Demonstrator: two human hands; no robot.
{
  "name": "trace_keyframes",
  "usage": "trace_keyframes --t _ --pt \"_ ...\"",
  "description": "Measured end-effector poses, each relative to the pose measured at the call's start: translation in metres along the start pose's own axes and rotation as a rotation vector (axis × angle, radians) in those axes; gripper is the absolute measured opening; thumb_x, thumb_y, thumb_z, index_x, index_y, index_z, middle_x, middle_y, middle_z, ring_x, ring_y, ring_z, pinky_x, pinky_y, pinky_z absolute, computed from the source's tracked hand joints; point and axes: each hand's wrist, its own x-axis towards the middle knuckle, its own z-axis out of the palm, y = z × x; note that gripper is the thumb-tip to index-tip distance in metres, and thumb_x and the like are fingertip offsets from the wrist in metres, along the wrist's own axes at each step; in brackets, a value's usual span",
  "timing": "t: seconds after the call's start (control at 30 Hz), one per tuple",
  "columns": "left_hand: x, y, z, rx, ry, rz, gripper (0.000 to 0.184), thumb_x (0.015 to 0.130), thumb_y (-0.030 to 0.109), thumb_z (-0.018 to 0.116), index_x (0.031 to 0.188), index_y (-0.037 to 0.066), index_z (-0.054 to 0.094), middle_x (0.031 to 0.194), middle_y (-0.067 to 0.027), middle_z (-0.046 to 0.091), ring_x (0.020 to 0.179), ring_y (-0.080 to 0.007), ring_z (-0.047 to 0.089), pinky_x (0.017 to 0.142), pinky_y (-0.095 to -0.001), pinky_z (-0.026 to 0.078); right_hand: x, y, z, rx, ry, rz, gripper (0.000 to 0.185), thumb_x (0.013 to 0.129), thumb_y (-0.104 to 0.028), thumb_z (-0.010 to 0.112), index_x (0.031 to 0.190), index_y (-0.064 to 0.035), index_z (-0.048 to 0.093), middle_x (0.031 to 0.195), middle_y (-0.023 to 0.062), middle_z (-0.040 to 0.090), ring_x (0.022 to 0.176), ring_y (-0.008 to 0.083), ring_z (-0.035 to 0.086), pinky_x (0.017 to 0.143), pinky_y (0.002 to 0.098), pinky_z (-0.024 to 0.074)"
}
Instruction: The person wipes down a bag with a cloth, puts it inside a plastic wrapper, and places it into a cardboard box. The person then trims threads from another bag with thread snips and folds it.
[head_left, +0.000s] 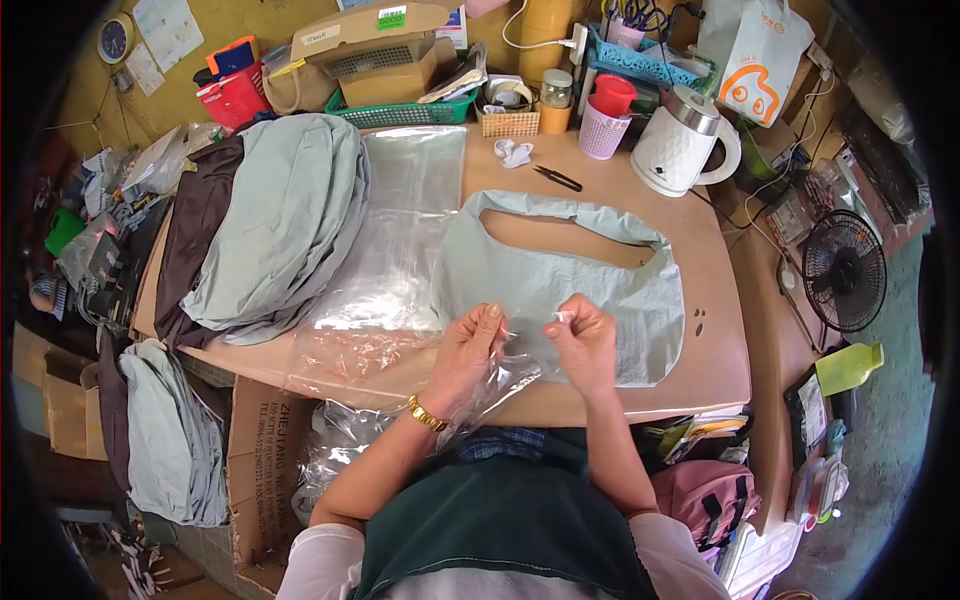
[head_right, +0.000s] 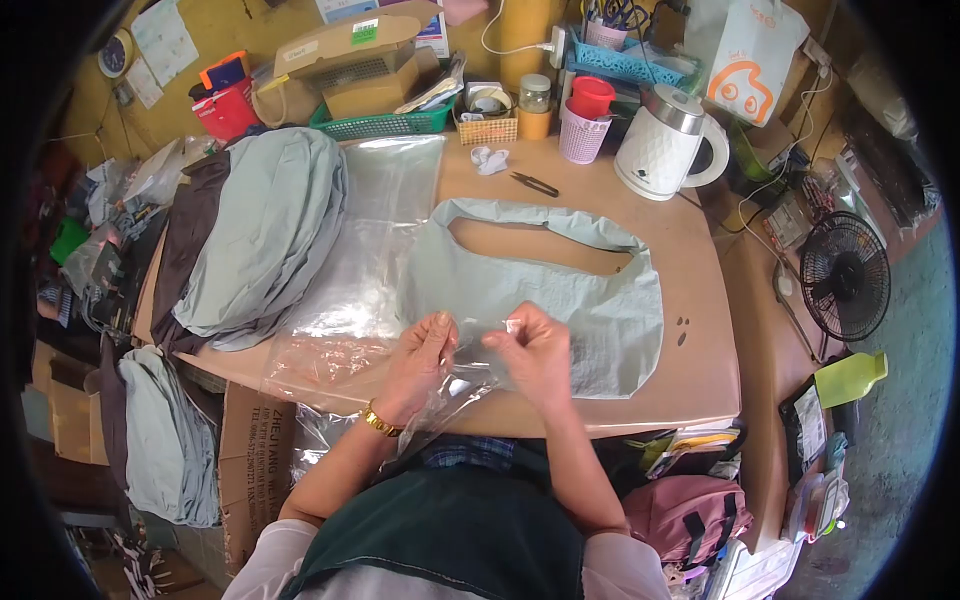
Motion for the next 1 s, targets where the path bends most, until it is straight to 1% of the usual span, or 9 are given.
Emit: trace_keyframes --t 0.1,0.17,0.3,0.4,0.47,0.57,0.8,0.87,1.0 --pt "-0.001 0.006 -0.005 0.181 0.006 0.04 0.022 0.098 0.025 0.056 0.088 0.007 0.064 0.072 0.0026 0.057 0.062 -0.0061 0.05 0.059 -0.0206 0.041 0.006 -0.007 -0.007 0.285 0.007 0.091 0.019 0.088 -0.006 0.068 0.075 -0.0033 0.054 0.059 -0.0027 0.051 0.052 0.0048 0.041 0.049 0.0225 0.0346" --pt "0.003 -0.001 -0.007 0.616 0.043 0.622 0.016 0.096 0.017 0.058 0.092 0.004 0.066 0.072 -0.0004 0.06 0.062 -0.0138 0.053 0.061 -0.0281 0.044 0.004 -0.007 -0.009 0.248 0.092 0.11 0.016 0.089 -0.006 0.066 0.077 -0.0025 0.056 0.062 -0.0021 0.056 0.051 0.0058 0.043 0.049 0.0245 0.0363" --pt "-0.012 0.028 0.012 0.827 0.131 0.665 0.016 0.095 0.014 0.056 0.087 0.002 0.063 0.071 -0.0034 0.061 0.06 -0.0211 0.054 0.061 -0.0358 0.045 -0.004 -0.008 0.001 -0.111 0.153 0.058 0.016 0.086 -0.004 0.068 0.073 -0.0031 0.058 0.06 0.0003 0.058 0.05 0.0098 0.053 0.047 0.0285 0.0387" --pt "-0.011 0.018 0.013 0.741 -0.049 0.199 0.027 0.099 0.02 0.052 0.079 0.003 0.058 0.067 0.0 0.057 0.058 -0.0136 0.05 0.056 -0.0315 0.041 -0.011 -0.019 0.023 -0.5 0.058 -0.43 0.026 0.083 -0.01 0.071 0.064 -0.0057 0.054 0.056 0.0051 0.055 0.044 0.0178 0.05 0.045 0.0318 0.0385" --pt "-0.004 -0.011 0.009 0.174 -0.133 0.004 0.038 0.103 0.03 0.046 0.074 0.006 0.054 0.067 0.0047 0.053 0.061 -0.0051 0.044 0.055 -0.0254 0.038 -0.011 -0.029 0.039 -0.477 -0.089 -0.817 0.033 0.077 -0.01 0.072 0.056 -0.0068 0.046 0.054 0.012 0.047 0.043 0.0245 0.047 0.043 0.0366 0.0371" --pt "-0.017 0.001 0.011 0.118 -0.158 -0.064 0.042 0.104 0.036 0.042 0.076 0.008 0.054 0.068 0.0076 0.05 0.064 -0.0002 0.039 0.052 -0.0213 0.034 0.004 -0.003 0.017 -0.625 0.046 -0.548 0.029 0.075 -0.01 0.072 0.058 -0.0071 0.049 0.054 0.0114 0.048 0.044 0.0286 0.046 0.044 0.0392 0.0376" --pt "-0.015 -0.005 0.013 -0.051 0.054 -0.094 0.039 0.102 0.037 0.047 0.086 0.003 0.06 0.074 0.0048 0.052 0.066 -0.0031 0.044 0.057 -0.021 0.038 0.0 0.008 0.019 -0.624 -0.134 -0.813 0.022 0.084 -0.011 0.067 0.065 -0.0083 0.056 0.056 0.0093 0.052 0.047 0.0178 0.053 0.046 0.0341 0.0416" --pt "-0.025 0.035 0.01 0.206 -0.085 -0.079 0.031 0.1 0.031 0.053 0.09 0.004 0.064 0.078 0.003 0.056 0.073 -0.0047 0.051 0.064 -0.0216 0.041 0.005 0.026 -0.001 -0.311 0.031 -0.07 0.023 0.093 -0.015 0.063 0.072 -0.0057 0.057 0.056 0.0048 0.051 0.049 0.0082 0.05 0.045 0.0293 0.0396" --pt "-0.008 0.021 -0.016 0.463 -0.1 0.269 0.013 0.087 0.014 0.071 0.089 0.001 0.067 0.085 -0.0016 0.065 0.075 -0.0077 0.057 0.069 -0.0221 0.046 0.008 0.009 -0.002 0.058 0.028 0.025 0.024 0.096 -0.018 0.059 0.077 -0.0042 0.056 0.057 -0.0009 0.05 0.053 0.0036 0.047 0.045 0.0259 0.0363"
